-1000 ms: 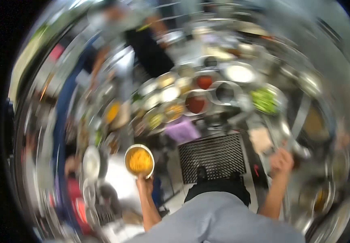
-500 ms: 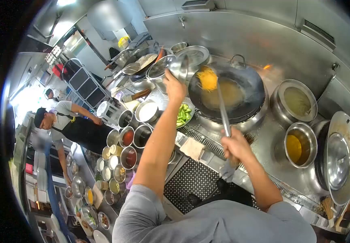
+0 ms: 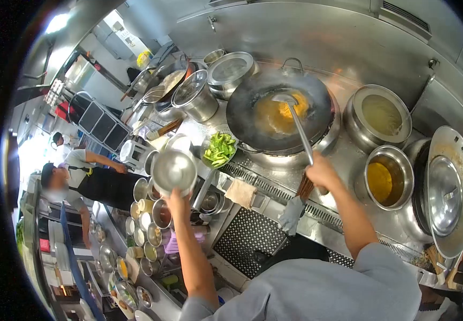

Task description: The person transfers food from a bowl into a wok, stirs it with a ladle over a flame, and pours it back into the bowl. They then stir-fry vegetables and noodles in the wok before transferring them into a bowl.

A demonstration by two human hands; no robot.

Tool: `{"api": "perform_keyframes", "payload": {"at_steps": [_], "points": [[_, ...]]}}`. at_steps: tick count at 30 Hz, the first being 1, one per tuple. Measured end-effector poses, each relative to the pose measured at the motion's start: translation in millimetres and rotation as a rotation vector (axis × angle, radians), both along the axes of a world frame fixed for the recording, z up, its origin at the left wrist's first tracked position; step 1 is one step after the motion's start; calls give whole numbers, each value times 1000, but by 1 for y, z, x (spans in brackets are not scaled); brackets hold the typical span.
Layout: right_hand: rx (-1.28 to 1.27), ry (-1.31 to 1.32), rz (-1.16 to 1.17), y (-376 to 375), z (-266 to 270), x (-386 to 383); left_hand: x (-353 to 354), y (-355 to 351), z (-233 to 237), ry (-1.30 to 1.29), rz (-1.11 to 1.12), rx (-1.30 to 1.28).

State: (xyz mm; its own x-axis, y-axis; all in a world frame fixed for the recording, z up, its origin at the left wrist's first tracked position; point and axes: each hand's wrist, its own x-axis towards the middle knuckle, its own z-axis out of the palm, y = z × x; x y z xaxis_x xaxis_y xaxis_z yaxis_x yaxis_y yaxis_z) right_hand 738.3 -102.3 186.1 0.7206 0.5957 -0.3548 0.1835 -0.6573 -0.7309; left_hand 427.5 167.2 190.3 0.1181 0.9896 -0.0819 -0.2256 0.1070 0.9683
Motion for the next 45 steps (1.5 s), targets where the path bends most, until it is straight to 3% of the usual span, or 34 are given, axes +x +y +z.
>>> {"api": "perform_keyframes", "payload": {"at_steps": [1, 2, 5, 6, 7, 9, 11, 12, 13, 14, 16, 17, 19, 20, 22, 24, 25, 26, 27, 28, 30, 31, 33, 34, 35, 36, 37, 38, 39, 40, 41, 42, 44, 45], "points": [[70, 89, 6, -2, -5, -4, -44, -14, -15, 4, -31, -69], [139, 182, 8, -5, -10, -7, -78, -38, -33, 57, 166, -153], [298, 358, -39, -23, -4, -4, -201, -121, -69, 104, 392, -192], [294, 355, -26, -18, -4, -13, -260, -143, -100, 143, 504, -298], [257, 239, -100, -13, -8, -25, -289, -176, -103, 171, 685, -332], [219, 113, -154, -10, -7, -43, -358, -225, -121, 123, 806, -410], [294, 393, -57, -15, -3, -45, -397, -254, -125, 34, 1003, -399], [282, 388, -16, -13, 1, -54, -405, -268, -121, -39, 1138, -363], [251, 389, -32, -10, 8, -63, -419, -279, -117, -89, 1094, -320], [215, 392, -54, -9, 12, -69, -428, -284, -114, -75, 1259, -358], [217, 329, -34, 4, -13, -53, -493, -305, -164, -201, 1352, -304], [145, 119, 21, 12, -24, -49, -524, -316, -182, -208, 1386, -311], [101, 31, 38, 21, 0, -72, -559, -334, -200, -396, 1098, -289], [60, -48, 21, 23, 6, -85, -565, -345, -204, -403, 1128, -285], [36, -43, -7, 18, -2, -78, -543, -345, -176, -531, 1085, -304], [28, -202, 23, 20, -40, -53, -541, -367, -183, -334, 780, -323], [-128, -280, 54, 27, -61, -32, -521, -372, -176, -332, 835, -351], [-214, -330, 238, 29, -91, 12, -505, -371, -166, -416, 974, -337], [-331, -468, 226, 45, -101, 35, -507, -381, -177, -381, 955, -243], [-212, -852, 544, 64, -157, 122, -493, -377, -149, -334, 1041, -241], [-495, -865, 348, 71, 20, -107, -496, -378, -124, -254, 1086, -243], [-450, -875, 399, 93, 10, -104, -498, -378, -118, -189, 1099, -237], [59, -528, 735, 109, -40, -70, -489, -371, -92, -82, 1125, -205], [293, -573, 866, 120, -90, -71, -480, -367, -82, 40, 1104, -192], [238, -570, 1015, 110, -88, -130, -469, -361, -80, 173, 1027, -179], [-101, -98, 1087, 112, -87, -182, -450, -354, -82, 302, 947, -167], [94, -306, 1228, 102, -117, -236, -422, -344, -84, 539, 767, -72], [273, -185, 1342, 101, -140, -268, -384, -334, -82, 770, 573, 21], [476, -182, 1438, 104, -137, -304, -338, -330, -69, 722, 426, -12], [568, -128, 1435, 98, -101, -342, -309, -324, -71, 891, 297, 126], [640, 3, 1459, 93, -69, -366, -283, -318, -61, 806, 318, 152], [509, 145, 1602, 93, -36, -373, -261, -313, -35, 656, 349, 139], [338, 383, 1895, 106, -11, -371, -214, -306, 28, 690, 427, 598], [438, 135, 1890, 116, -7, -367, -192, -310, 57, 698, 306, 722]]}}
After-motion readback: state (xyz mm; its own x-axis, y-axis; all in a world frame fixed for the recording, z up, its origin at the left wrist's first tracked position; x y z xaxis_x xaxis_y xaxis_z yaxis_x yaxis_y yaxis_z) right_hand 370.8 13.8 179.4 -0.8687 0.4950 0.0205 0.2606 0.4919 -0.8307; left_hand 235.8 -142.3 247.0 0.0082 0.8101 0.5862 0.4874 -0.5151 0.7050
